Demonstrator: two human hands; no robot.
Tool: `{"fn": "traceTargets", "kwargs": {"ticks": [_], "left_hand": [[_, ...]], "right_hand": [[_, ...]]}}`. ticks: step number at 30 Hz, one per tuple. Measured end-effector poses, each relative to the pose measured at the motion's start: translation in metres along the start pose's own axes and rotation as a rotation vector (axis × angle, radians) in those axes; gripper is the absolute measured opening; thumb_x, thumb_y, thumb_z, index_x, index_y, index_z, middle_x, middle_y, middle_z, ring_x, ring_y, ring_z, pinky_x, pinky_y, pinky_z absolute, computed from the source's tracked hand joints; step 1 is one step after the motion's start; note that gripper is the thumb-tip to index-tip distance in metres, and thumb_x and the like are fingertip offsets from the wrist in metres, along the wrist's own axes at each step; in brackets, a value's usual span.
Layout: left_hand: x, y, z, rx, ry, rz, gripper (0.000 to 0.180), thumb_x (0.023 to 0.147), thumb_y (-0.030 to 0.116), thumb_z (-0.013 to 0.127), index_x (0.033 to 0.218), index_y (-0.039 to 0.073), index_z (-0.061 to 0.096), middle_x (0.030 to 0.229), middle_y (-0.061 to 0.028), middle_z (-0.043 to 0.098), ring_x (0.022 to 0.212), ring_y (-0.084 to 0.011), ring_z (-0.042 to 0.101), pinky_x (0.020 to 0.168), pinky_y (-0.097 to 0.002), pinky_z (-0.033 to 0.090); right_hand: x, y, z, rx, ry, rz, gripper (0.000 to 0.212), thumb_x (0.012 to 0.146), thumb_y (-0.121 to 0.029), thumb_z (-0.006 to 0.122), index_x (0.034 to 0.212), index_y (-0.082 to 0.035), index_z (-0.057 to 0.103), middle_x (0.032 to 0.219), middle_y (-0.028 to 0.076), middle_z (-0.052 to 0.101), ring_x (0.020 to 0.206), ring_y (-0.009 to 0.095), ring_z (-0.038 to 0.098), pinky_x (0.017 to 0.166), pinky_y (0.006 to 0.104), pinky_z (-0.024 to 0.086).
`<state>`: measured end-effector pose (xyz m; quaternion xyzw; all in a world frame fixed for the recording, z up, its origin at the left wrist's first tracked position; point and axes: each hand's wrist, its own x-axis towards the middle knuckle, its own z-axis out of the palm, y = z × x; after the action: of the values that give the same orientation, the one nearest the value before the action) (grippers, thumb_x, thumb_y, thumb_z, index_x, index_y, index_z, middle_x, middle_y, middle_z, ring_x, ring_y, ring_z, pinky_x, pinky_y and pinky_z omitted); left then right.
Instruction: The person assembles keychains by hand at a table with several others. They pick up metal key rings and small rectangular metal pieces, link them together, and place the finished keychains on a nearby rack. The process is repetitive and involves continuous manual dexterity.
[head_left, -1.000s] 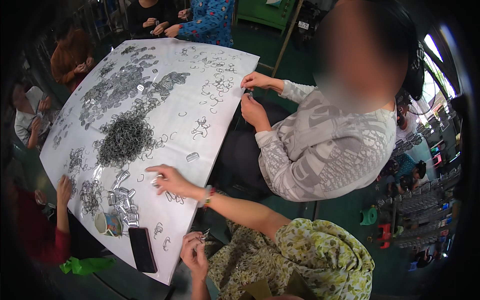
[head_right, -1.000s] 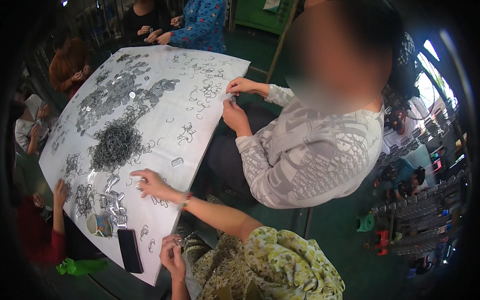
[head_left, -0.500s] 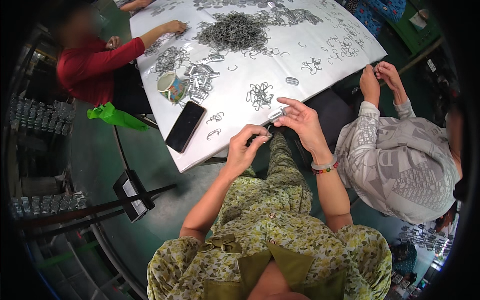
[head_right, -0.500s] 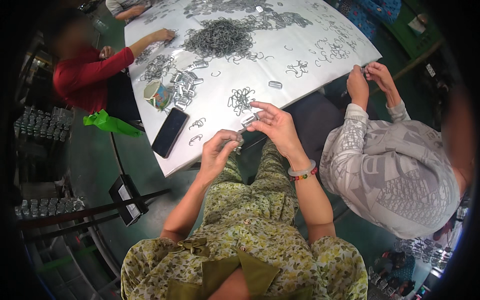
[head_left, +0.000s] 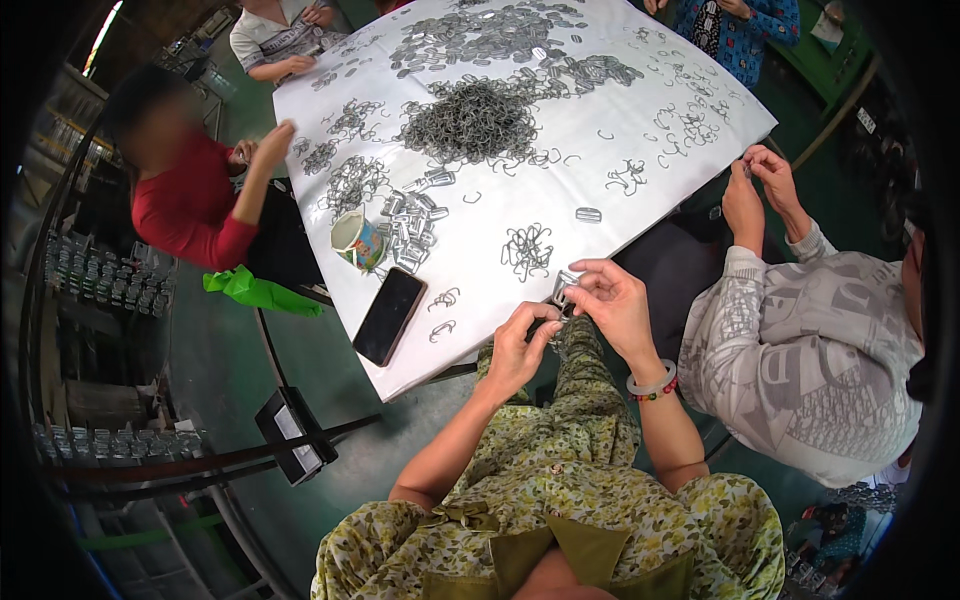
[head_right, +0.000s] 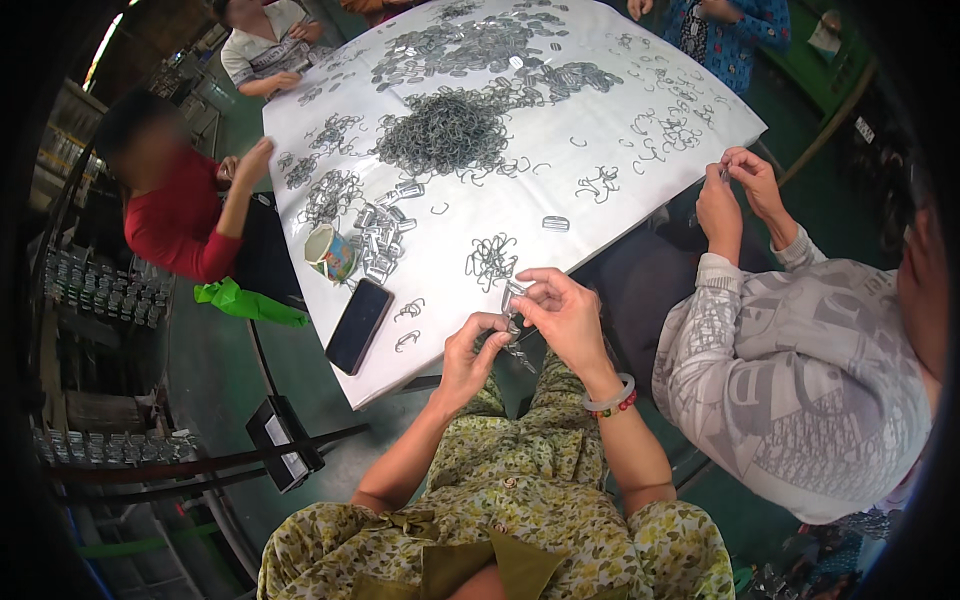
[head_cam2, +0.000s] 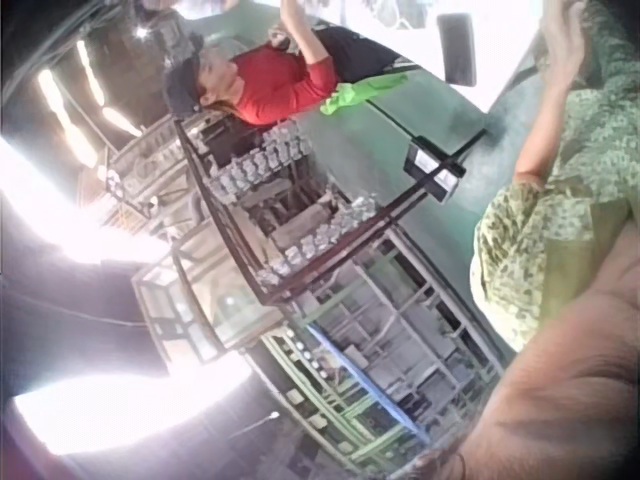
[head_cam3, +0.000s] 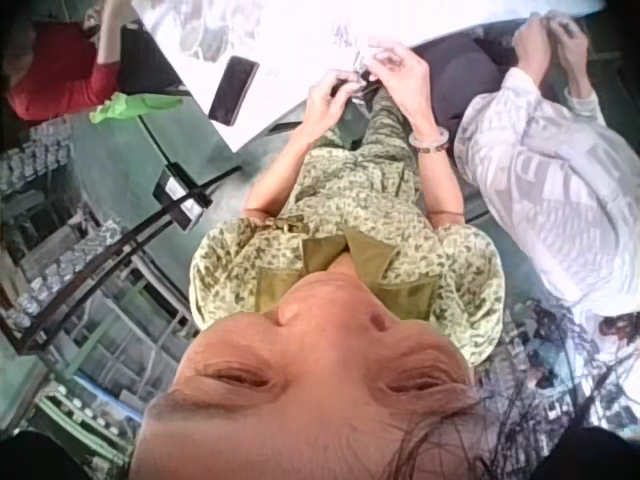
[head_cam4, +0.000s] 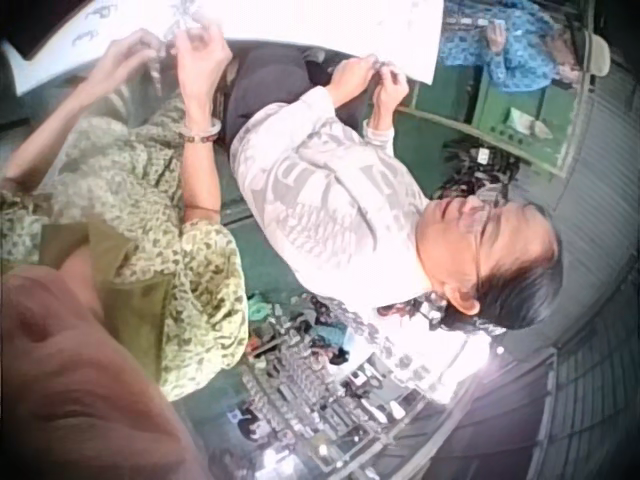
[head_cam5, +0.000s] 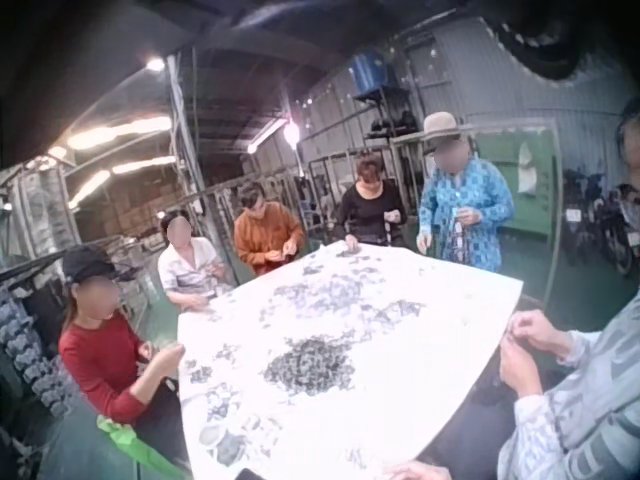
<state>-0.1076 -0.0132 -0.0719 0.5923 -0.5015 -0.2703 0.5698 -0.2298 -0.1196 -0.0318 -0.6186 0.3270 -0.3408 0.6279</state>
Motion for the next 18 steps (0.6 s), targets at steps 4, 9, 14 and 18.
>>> {"fn": "traceTargets", "kwargs": {"ticks": [4,9,14,18], "left_hand": [[0.008,0.002,0.003,0.031,-0.033,-0.016,0.01,0.084,0.003,0.063,0.092,0.0,0.057,0.088,-0.012,0.061,0.079,-0.0238,0.06,0.071,-0.0321,0.047],[0.013,0.008,0.006,0.067,-0.064,0.057,0.012,0.083,0.002,0.064,0.092,0.001,0.057,0.089,-0.0114,0.061,0.084,-0.0262,0.059,0.074,-0.0333,0.046],[0.012,-0.001,0.007,0.037,-0.091,0.078,0.017,0.079,0.002,0.067,0.093,0.002,0.057,0.094,-0.0122,0.062,0.089,-0.0274,0.058,0.077,-0.0344,0.046],[0.02,-0.005,0.012,-0.01,0.107,0.074,0.022,0.076,0.005,0.07,0.094,0.002,0.058,0.102,-0.0142,0.063,0.093,-0.0261,0.058,0.079,-0.0355,0.047]], "right_hand": [[-0.007,-0.003,-0.004,0.009,0.032,-0.02,0.019,0.08,0.003,0.067,0.099,0.003,0.066,0.077,0.005,0.065,0.063,0.005,0.058,0.055,0.0189,0.048],[-0.013,-0.006,-0.009,-0.063,0.059,-0.099,0.018,0.08,0.005,0.066,0.098,0.003,0.066,0.079,0.003,0.061,0.065,0.005,0.057,0.054,0.0186,0.047],[-0.011,-0.012,-0.009,-0.017,0.128,-0.107,0.018,0.077,0.005,0.069,0.095,0.001,0.068,0.077,0.003,0.062,0.065,0.004,0.055,0.055,0.0183,0.044],[-0.011,-0.005,-0.015,0.018,0.167,-0.064,0.017,0.076,0.002,0.071,0.093,0.0,0.069,0.076,0.003,0.063,0.066,0.005,0.055,0.058,0.0188,0.043]]}}
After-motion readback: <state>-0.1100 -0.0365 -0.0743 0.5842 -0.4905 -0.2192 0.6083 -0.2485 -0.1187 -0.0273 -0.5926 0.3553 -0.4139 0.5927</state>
